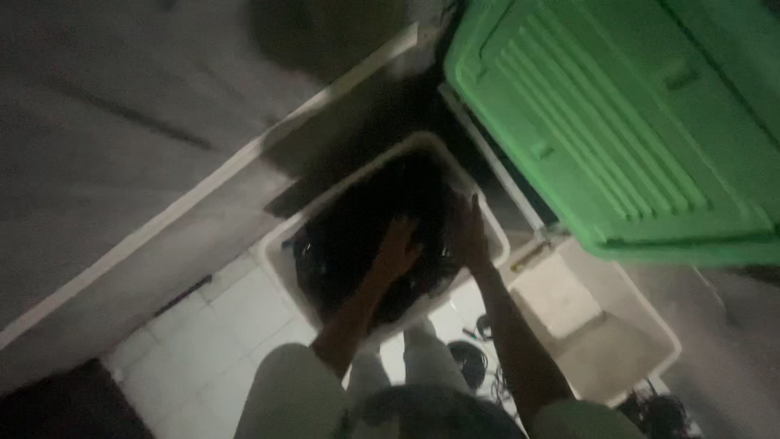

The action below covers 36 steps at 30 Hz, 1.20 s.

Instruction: The person sorts a large quantity of coiled black cables, picking them up from the floor and placing them into a white plastic bin.

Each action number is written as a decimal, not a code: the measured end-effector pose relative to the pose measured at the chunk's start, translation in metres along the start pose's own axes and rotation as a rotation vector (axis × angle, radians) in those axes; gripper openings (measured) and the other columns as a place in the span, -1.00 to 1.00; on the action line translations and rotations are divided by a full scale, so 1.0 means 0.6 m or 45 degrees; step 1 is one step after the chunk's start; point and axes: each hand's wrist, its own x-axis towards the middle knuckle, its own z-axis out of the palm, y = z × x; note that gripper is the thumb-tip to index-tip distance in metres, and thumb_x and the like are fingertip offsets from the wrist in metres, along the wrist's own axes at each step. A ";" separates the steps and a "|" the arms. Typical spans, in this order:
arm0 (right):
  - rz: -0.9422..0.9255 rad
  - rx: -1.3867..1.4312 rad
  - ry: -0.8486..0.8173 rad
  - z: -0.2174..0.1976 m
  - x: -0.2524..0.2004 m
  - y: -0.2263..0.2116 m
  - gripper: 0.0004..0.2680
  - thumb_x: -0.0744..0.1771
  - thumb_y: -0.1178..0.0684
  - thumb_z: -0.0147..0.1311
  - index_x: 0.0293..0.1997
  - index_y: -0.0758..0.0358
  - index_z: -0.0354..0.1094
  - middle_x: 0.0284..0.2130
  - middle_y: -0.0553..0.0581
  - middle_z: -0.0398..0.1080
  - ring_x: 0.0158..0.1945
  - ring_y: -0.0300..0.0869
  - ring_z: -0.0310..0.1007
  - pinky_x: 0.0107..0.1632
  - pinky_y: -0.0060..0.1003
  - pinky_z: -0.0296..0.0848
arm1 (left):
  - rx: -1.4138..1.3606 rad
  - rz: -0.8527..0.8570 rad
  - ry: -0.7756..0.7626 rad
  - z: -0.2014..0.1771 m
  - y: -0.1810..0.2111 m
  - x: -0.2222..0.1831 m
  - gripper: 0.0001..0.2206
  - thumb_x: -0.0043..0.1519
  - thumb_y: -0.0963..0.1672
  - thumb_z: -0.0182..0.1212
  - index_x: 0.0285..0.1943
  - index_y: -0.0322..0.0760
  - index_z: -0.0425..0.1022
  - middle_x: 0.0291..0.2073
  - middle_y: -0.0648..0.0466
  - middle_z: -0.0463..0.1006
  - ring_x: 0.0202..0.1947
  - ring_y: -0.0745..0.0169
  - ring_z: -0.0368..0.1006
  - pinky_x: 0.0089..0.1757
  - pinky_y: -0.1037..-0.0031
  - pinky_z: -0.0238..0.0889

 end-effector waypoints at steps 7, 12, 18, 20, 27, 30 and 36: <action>0.074 -0.117 -0.160 -0.179 -0.027 -0.132 -0.64 0.41 0.03 -0.07 0.37 0.30 0.06 0.40 0.34 0.02 0.58 0.25 -0.10 0.58 0.19 -0.09 | 0.055 0.322 0.171 -0.151 0.097 -0.121 -0.39 0.31 -0.04 0.23 0.54 -0.25 0.15 0.49 -0.21 0.14 0.51 -0.35 -0.03 0.37 0.01 -0.08; 0.442 0.548 -0.019 -0.261 -0.077 -0.263 -0.39 0.33 -0.03 0.16 0.51 0.35 -0.14 0.48 0.53 -0.20 0.51 0.37 -0.21 0.45 0.10 -0.05 | -0.049 0.395 0.243 -0.257 0.155 -0.231 -0.43 0.32 -0.03 0.24 0.50 -0.26 0.23 0.41 -0.22 0.28 0.46 -0.34 0.10 0.31 -0.02 0.01; 0.396 0.475 0.031 -0.333 -0.141 -0.395 -0.39 0.31 0.02 0.24 0.54 0.20 -0.01 0.46 0.50 -0.09 0.51 0.35 -0.06 0.47 0.08 0.06 | -0.130 0.579 0.378 -0.320 0.178 -0.365 -0.49 0.36 -0.04 0.22 0.47 -0.27 0.30 0.37 -0.23 0.37 0.42 -0.33 0.23 0.35 0.03 0.12; 0.404 0.504 0.099 -0.349 -0.164 -0.424 -0.41 0.32 0.02 0.23 0.53 0.20 0.00 0.49 0.50 -0.09 0.52 0.33 -0.03 0.46 0.05 0.10 | -0.134 0.629 0.354 -0.335 0.179 -0.401 -0.49 0.40 -0.05 0.22 0.52 -0.27 0.25 0.42 -0.21 0.35 0.46 -0.32 0.21 0.38 0.02 0.07; 0.411 0.472 0.257 -0.353 -0.217 -0.479 -0.46 0.35 0.02 0.26 0.51 0.24 0.09 0.48 0.48 -0.04 0.54 0.32 -0.02 0.50 0.06 0.09 | -0.087 0.611 0.238 -0.354 0.189 -0.443 -0.43 0.34 -0.07 0.29 0.52 -0.20 0.19 0.44 -0.18 0.27 0.46 -0.29 0.15 0.34 0.05 0.08; 0.471 0.471 0.284 -0.350 -0.245 -0.496 -0.49 0.37 0.02 0.26 0.49 0.23 0.13 0.50 0.44 -0.03 0.55 0.29 -0.01 0.52 0.04 0.09 | -0.097 0.594 0.162 -0.353 0.195 -0.463 -0.42 0.33 -0.07 0.29 0.53 -0.19 0.19 0.45 -0.13 0.28 0.47 -0.22 0.15 0.36 0.06 0.06; 0.535 0.417 0.324 -0.383 -0.287 -0.516 -0.51 0.36 0.02 0.24 0.46 0.26 0.15 0.50 0.39 -0.01 0.54 0.26 -0.01 0.49 0.02 0.11 | 0.074 0.686 0.163 -0.356 0.216 -0.473 -0.40 0.32 -0.07 0.32 0.54 -0.15 0.17 0.50 -0.11 0.17 0.52 -0.20 0.04 0.37 -0.01 -0.04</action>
